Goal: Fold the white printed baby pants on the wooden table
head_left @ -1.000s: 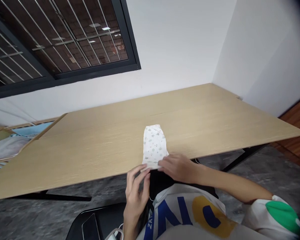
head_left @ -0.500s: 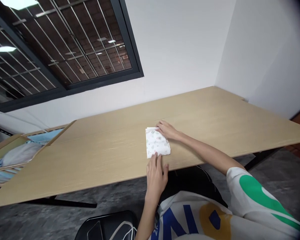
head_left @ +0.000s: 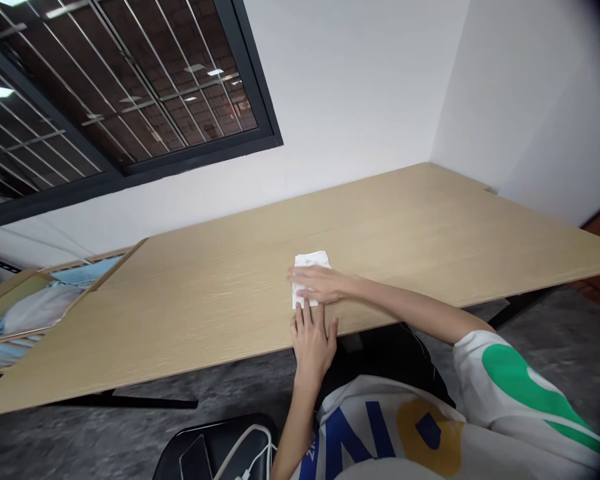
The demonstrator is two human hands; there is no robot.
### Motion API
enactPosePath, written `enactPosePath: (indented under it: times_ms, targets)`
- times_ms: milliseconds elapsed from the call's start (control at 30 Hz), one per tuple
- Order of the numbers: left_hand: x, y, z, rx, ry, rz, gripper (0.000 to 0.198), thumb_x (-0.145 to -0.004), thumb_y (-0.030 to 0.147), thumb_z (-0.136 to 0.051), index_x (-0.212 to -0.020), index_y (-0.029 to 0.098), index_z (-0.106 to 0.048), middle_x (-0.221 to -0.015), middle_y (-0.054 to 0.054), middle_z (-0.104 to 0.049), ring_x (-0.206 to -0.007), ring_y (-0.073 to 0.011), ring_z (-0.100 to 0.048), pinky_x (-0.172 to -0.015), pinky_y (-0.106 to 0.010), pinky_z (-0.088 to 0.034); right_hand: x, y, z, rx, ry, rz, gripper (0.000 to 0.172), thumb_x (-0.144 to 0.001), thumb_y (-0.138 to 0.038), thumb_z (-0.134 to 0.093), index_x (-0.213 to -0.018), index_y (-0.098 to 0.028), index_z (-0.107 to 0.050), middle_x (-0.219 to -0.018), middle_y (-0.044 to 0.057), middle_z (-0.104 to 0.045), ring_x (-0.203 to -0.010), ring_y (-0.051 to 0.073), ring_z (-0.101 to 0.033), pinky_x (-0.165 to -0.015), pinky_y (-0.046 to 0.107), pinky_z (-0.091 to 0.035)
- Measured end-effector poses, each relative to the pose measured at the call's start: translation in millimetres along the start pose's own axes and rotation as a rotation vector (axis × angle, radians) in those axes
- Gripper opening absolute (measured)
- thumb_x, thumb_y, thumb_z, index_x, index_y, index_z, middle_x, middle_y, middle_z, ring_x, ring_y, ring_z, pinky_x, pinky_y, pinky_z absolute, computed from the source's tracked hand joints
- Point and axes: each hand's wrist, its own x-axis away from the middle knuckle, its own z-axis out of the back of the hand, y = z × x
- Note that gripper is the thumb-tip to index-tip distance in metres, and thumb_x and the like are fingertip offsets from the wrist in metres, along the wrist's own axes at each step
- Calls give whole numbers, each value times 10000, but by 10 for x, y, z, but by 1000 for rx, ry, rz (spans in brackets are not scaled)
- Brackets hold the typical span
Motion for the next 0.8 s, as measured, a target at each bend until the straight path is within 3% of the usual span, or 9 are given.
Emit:
enactPosePath:
  times_ms: [100, 167, 333, 600, 800]
  targets:
    - [-29, 14, 10, -4, -3, -8, 532, -1010, 447, -542, -1396, 95, -644, -1468, -260, -592, -1432, -445, -476, -1107, -612, -437, 52, -267, -193, -100, -95, 193, 602, -1101, -485, -405, -1575, -121, -473, -1665, 170, -397, -1559, 264, -345, -1269, 419, -285]
    - [-38, 20, 16, -13, -12, -6, 543, -1002, 444, -552, -1383, 71, -653, -1425, -268, -621, -1387, -443, -515, -1110, -611, -430, 74, -292, -317, -143, -124, 216, 601, -1097, -468, -427, -1565, -96, -490, -1655, 183, -405, -1565, 266, -336, -1281, 414, -270]
    - [-23, 26, 39, -48, -63, 28, 507, -1015, 519, -514, -1233, 123, -742, -1314, -249, -676, -1317, -418, -566, -1093, -584, -443, 57, 9, -452, -209, -201, 63, 573, -1105, -480, -397, -1579, -170, -491, -1663, 127, -397, -1589, 266, -280, -1297, 480, -220]
    - [-25, 43, 52, -24, -100, 60, 557, -1019, 520, -518, -1486, 227, -594, -1601, -219, -465, -1492, -438, -407, -1144, -592, -402, -8, 377, -368, -102, -270, -78, 675, -1089, -591, -332, -1646, -212, -372, -1730, 98, -219, -1621, 282, -153, -1310, 518, -92]
    - [-37, 43, 63, 13, -142, 87, 582, -1014, 521, -530, -1529, 250, -555, -1623, -231, -435, -1504, -455, -394, -1139, -612, -404, -141, 707, -368, 2, -212, -122, 647, -1077, -556, -380, -1635, -228, -400, -1719, 80, -255, -1616, 271, -177, -1312, 503, -93]
